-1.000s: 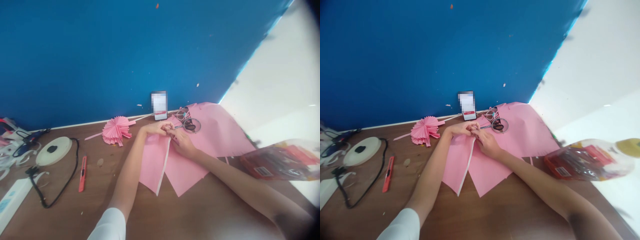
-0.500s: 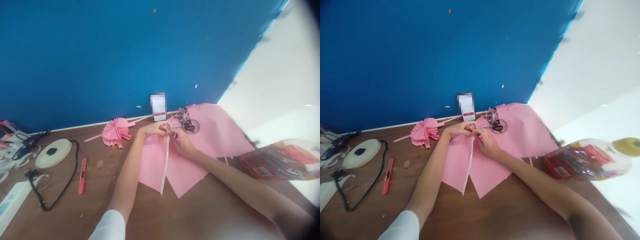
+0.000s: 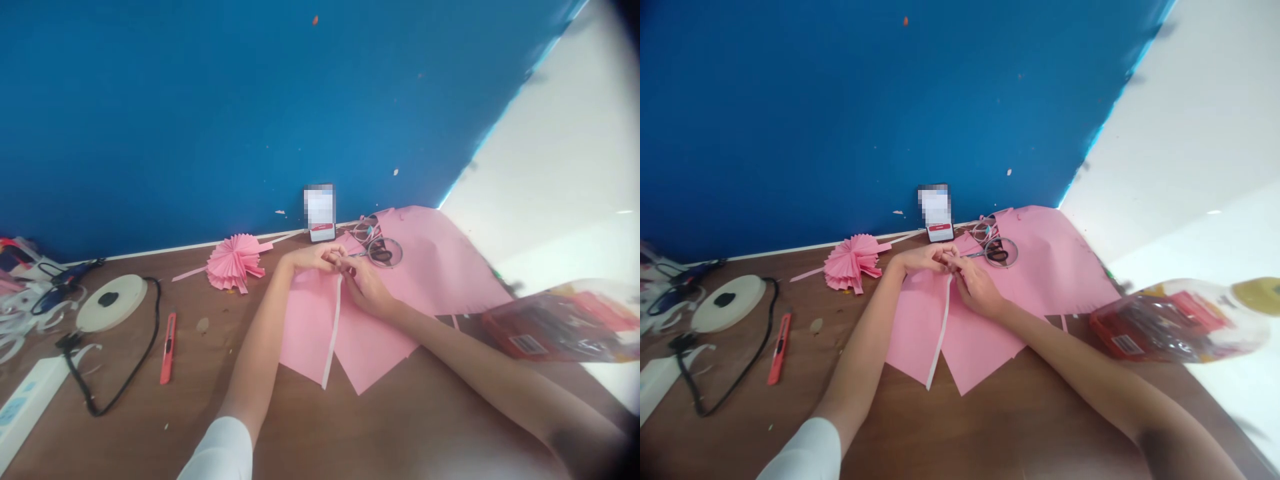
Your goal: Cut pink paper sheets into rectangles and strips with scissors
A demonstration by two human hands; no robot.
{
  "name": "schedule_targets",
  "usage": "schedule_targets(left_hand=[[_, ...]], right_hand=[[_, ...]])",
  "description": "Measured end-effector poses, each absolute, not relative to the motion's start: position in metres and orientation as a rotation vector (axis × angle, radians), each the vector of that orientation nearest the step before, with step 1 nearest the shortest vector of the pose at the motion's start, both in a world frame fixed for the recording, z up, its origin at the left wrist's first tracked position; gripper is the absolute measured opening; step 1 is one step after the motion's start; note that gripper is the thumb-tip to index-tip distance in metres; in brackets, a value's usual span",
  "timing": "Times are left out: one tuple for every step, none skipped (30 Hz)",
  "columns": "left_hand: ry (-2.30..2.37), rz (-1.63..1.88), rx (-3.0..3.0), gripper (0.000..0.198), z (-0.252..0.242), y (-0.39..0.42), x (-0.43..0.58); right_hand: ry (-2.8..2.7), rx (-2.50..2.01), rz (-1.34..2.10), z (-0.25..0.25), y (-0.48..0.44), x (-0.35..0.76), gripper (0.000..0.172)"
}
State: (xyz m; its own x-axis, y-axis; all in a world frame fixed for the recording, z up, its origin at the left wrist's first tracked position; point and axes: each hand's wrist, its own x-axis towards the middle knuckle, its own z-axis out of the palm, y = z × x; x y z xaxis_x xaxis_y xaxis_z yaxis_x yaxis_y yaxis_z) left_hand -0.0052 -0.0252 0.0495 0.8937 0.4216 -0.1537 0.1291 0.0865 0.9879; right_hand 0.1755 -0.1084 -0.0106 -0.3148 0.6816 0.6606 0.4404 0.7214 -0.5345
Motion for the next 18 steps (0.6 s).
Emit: schedule_targets(left_hand=[[0.454, 0.228, 1.484, 0.031, 0.0492, -0.0254, -0.0048], [0.456, 0.231, 1.485, 0.031, 0.0491, -0.0256, -0.0044], [0.461, 0.237, 1.486, 0.031, 0.0490, -0.0258, -0.0042], [0.468, 0.241, 1.484, 0.031, 0.0491, -0.0261, -0.0042], [0.474, 0.246, 1.479, 0.031, 0.0494, -0.0265, -0.0043], [0.479, 0.251, 1.473, 0.031, 0.0497, -0.0268, -0.0045], [0.483, 0.258, 1.467, 0.031, 0.0500, -0.0271, -0.0048], [0.488, 0.263, 1.463, 0.032, 0.0502, -0.0274, -0.0051], [0.493, 0.267, 1.461, 0.032, 0.0502, -0.0275, -0.0054], [0.499, 0.269, 1.460, 0.033, 0.0501, -0.0275, -0.0056], [0.505, 0.270, 1.462, 0.033, 0.0498, -0.0274, -0.0056], [0.508, 0.269, 1.463, 0.033, 0.0495, -0.0272, -0.0056], [0.510, 0.268, 1.464, 0.033, 0.0492, -0.0269, -0.0053], [0.508, 0.265, 1.464, 0.033, 0.0491, -0.0268, -0.0048], [0.502, 0.261, 1.463, 0.032, 0.0491, -0.0267, -0.0040], [0.492, 0.256, 1.462, 0.031, 0.0492, -0.0268, -0.0032], [0.481, 0.252, 1.460, 0.031, 0.0495, -0.0271, -0.0022], [0.472, 0.251, 1.459, 0.030, 0.0499, -0.0274, -0.0012]], right_hand=[[-1.964, -0.862, 0.324, -0.0112, -0.1082, 0.1754, 0.032], [-1.964, -0.869, 0.332, -0.0117, -0.1079, 0.1752, 0.032], [-1.962, -0.876, 0.338, -0.0123, -0.1077, 0.1750, 0.032], [-1.960, -0.881, 0.343, -0.0128, -0.1076, 0.1749, 0.032], [-1.958, -0.885, 0.346, -0.0131, -0.1075, 0.1749, 0.031], [-1.955, -0.889, 0.346, -0.0132, -0.1074, 0.1748, 0.031], [-1.951, -0.893, 0.344, -0.0132, -0.1073, 0.1748, 0.030], [-1.948, -0.899, 0.341, -0.0130, -0.1071, 0.1749, 0.029], [-1.947, -0.904, 0.338, -0.0128, -0.1069, 0.1749, 0.028], [-1.949, -0.908, 0.336, -0.0127, -0.1066, 0.1750, 0.028], [-1.952, -0.911, 0.335, -0.0125, -0.1064, 0.1750, 0.027], [-1.956, -0.912, 0.332, -0.0125, -0.1062, 0.1750, 0.028], [-1.960, -0.914, 0.327, -0.0126, -0.1061, 0.1749, 0.028], [-1.964, -0.915, 0.317, -0.0128, -0.1060, 0.1748, 0.029], [-1.970, -0.917, 0.304, -0.0131, -0.1061, 0.1746, 0.029], [-1.978, -0.921, 0.286, -0.0134, -0.1062, 0.1744, 0.030], [-1.987, -0.925, 0.267, -0.0136, -0.1063, 0.1741, 0.030], [-1.997, -0.931, 0.248, -0.0138, -0.1064, 0.1739, 0.031]])
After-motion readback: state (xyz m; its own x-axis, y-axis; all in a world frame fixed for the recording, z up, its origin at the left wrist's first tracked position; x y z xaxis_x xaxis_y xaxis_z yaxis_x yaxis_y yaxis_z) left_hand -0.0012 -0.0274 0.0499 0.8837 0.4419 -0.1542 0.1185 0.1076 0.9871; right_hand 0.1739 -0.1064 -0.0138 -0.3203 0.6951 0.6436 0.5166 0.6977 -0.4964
